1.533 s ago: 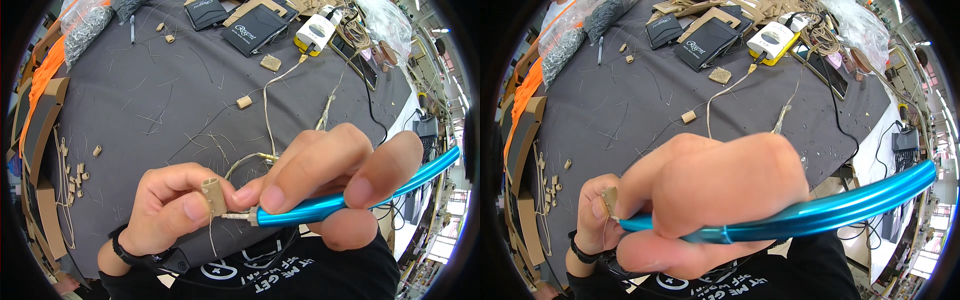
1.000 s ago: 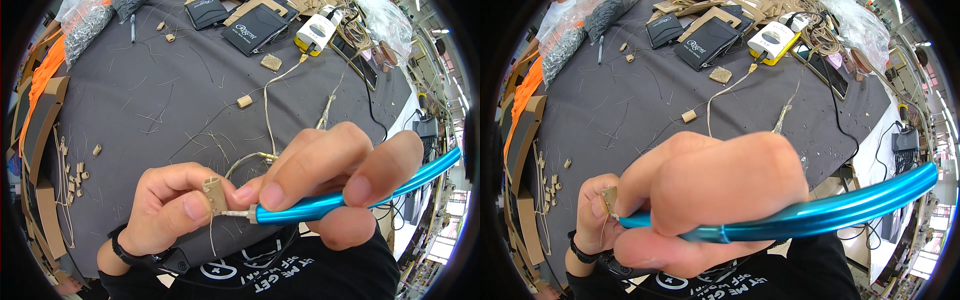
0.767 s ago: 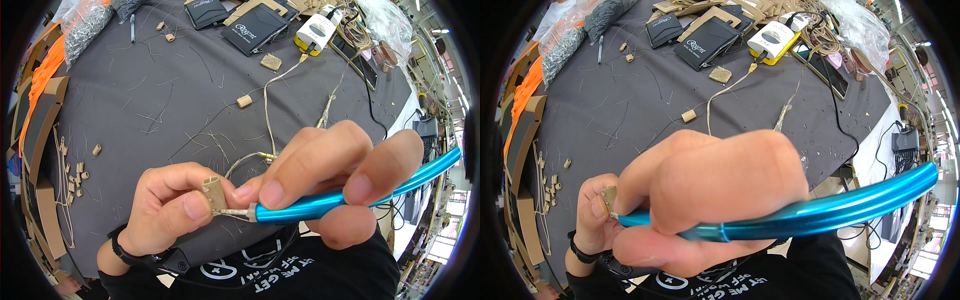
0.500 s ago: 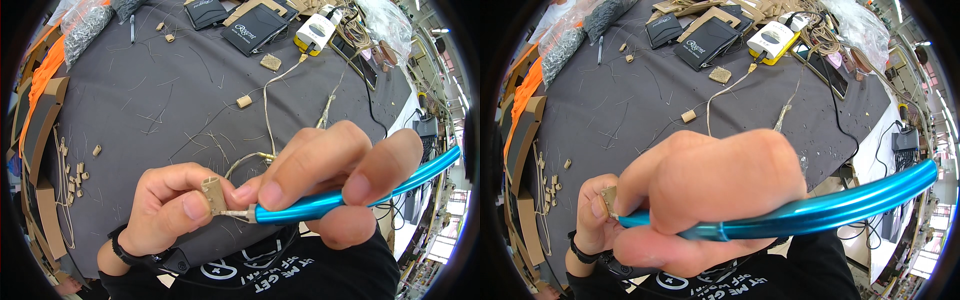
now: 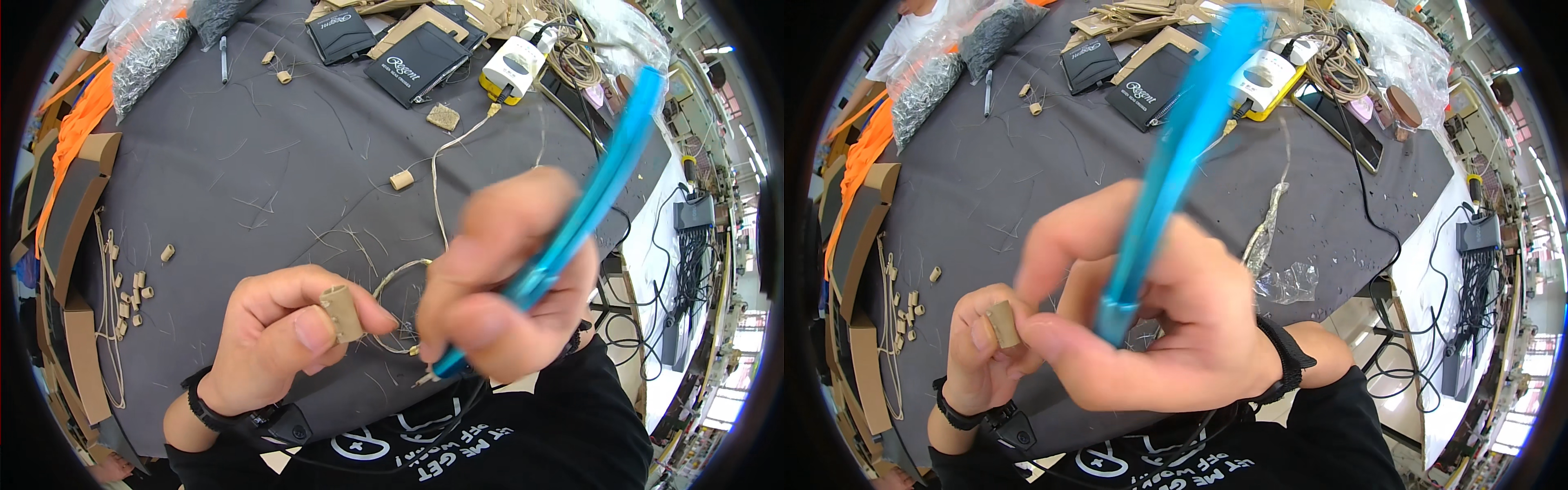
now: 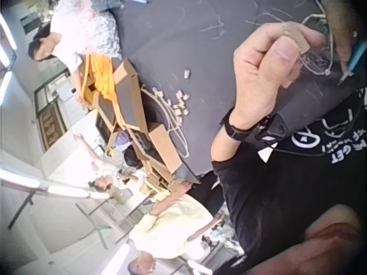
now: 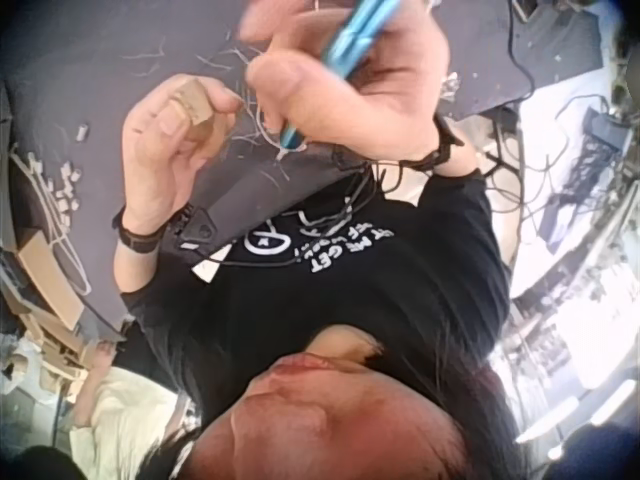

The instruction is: The person uses a blue pen-like tool to manipulate a small beige cylindrical object with a wire attached. They repeatedly insert the tool into the object and pull the wire, seemingly attempting to repair or adjust the connection. The task is performed continuously on the same object throughout the clip.

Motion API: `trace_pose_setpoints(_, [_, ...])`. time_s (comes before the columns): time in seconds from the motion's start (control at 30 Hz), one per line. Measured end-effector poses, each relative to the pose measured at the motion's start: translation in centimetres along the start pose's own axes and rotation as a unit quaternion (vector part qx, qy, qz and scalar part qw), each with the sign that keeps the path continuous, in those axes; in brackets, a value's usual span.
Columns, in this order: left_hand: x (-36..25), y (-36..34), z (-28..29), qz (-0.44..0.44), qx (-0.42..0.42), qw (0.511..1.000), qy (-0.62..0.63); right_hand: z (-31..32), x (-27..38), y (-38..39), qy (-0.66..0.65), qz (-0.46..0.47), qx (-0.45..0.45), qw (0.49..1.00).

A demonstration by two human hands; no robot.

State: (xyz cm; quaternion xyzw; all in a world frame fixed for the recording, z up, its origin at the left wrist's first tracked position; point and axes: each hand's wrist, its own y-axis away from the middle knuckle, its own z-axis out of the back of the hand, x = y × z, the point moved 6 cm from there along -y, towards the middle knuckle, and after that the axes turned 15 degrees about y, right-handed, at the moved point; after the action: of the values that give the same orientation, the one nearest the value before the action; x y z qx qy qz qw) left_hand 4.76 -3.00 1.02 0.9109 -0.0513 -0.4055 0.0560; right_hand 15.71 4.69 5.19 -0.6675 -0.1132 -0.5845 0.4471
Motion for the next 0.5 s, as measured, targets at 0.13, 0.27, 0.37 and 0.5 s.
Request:
trace_pose_setpoints(0.13, [-0.5, -0.2, 0.5, -0.036, 0.015, 0.999, 0.006, -1.6, -0.6, -0.3, 0.048, -0.089, 0.114, 0.988])
trace_pose_setpoints(0.27, [-0.6, -0.2, 0.4, -0.052, 0.06, 0.996, 0.034, -2.4, -1.1, 0.0, 0.084, -0.061, 0.14, 0.985])
trace_pose_setpoints(0.37, [-0.3, -0.2, 0.3, -0.026, 0.062, 0.997, 0.046, -2.4, -1.0, 0.0, 0.088, -0.059, 0.143, 0.984])
trace_pose_setpoints(0.5, [-0.4, -0.4, 0.5, -0.026, 0.022, 0.998, 0.044, -2.3, -1.1, 0.2, 0.08, -0.08, 0.135, 0.984])
